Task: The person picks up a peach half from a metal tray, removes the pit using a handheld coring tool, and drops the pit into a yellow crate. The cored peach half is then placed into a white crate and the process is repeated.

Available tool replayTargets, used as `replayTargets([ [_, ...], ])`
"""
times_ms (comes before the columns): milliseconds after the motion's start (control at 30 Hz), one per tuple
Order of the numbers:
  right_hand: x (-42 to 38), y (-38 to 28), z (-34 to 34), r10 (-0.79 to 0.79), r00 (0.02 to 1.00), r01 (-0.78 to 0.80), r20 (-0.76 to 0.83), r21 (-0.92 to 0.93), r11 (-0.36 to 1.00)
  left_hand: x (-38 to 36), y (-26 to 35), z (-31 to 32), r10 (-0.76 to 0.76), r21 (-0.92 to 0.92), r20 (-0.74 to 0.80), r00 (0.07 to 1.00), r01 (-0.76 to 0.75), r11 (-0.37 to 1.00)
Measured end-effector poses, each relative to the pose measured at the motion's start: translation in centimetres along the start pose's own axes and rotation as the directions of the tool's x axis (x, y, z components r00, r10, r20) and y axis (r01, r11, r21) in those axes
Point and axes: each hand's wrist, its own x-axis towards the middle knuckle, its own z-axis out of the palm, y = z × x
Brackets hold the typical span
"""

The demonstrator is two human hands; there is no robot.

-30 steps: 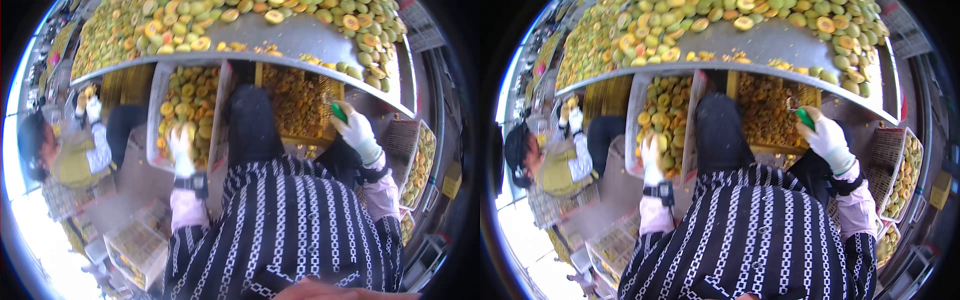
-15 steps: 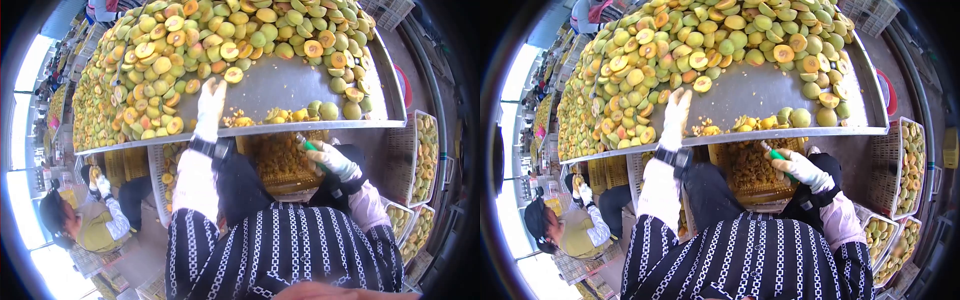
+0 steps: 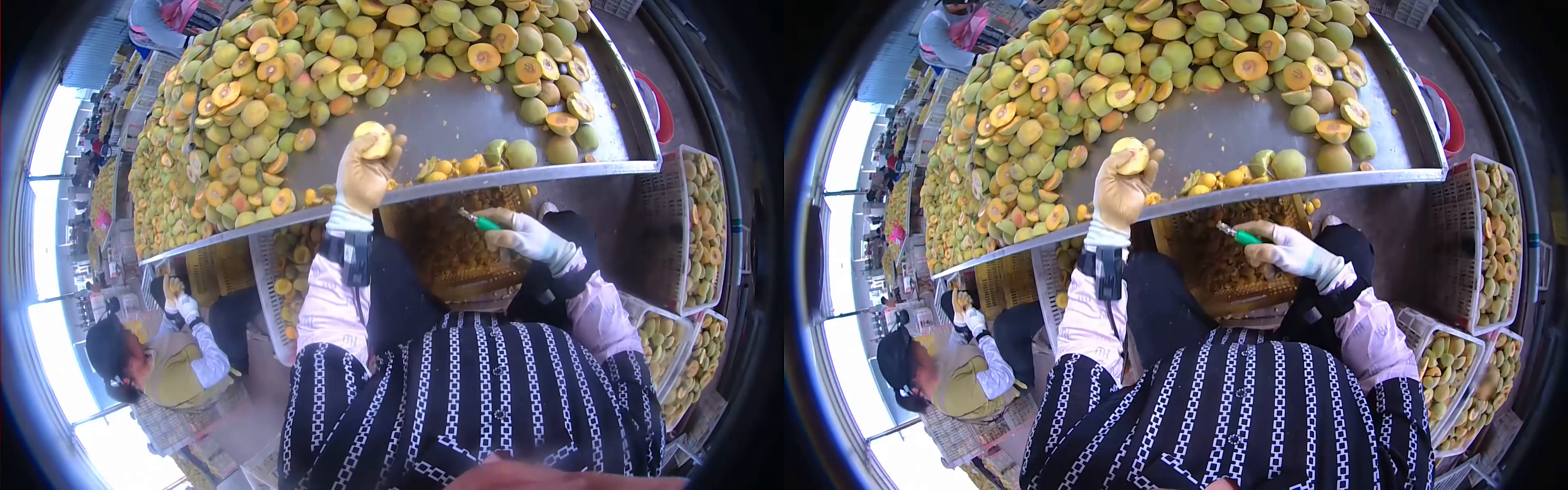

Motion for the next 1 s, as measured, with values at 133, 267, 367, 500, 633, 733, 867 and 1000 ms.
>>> replayTargets([
  [133,-1.6,-0.1,1.5,-0.037,0.997,0.029,-0.071,-0.108,0.994,-8.0,-1.1,2.2,0.023,-0.088,0.217,0.976,-0.004,0.996],
  [267,-4.3,-1.1,5.7,-0.093,0.988,0.081,-0.122,-0.097,0.992,-12.2,-3.2,1.7,0.059,-0.131,0.335,0.94,-0.015,0.991],
  [367,-4.9,-1.3,8.7,-0.689,0.723,0.544,0.058,-0.662,0.516,-15.4,-4.8,4.3,0.064,-0.166,0.2,0.978,-0.031,0.986],
  [500,-7.7,-4.5,11.9,-0.739,0.654,0.397,0.161,-0.905,0.154,-18.4,-5.7,6.8,0.141,-0.049,0.148,0.979,-0.135,0.99],
  [633,-8.7,-4.5,13.5,-0.749,0.642,0.287,0.166,-0.957,0.034,-20.0,-6.7,8.7,0.239,0.122,0.177,0.955,-0.262,0.957],
  [733,-8.7,-4.1,14.0,-0.785,0.597,0.216,0.165,-0.976,-0.04,-19.8,-7.9,8.8,0.601,0.537,0.271,0.752,-0.636,0.554],
  [867,-8.9,-4.1,14.2,-0.766,0.629,0.149,0.133,-0.988,-0.049,-19.7,-7.7,7.6,0.457,0.4,0.319,0.83,-0.555,0.729],
  [1000,-8.8,-3.9,14.3,-0.686,0.719,0.07,0.11,-0.994,-0.086,-20.3,-8.0,8.7,0.422,0.437,0.256,0.87,-0.493,0.752],
])
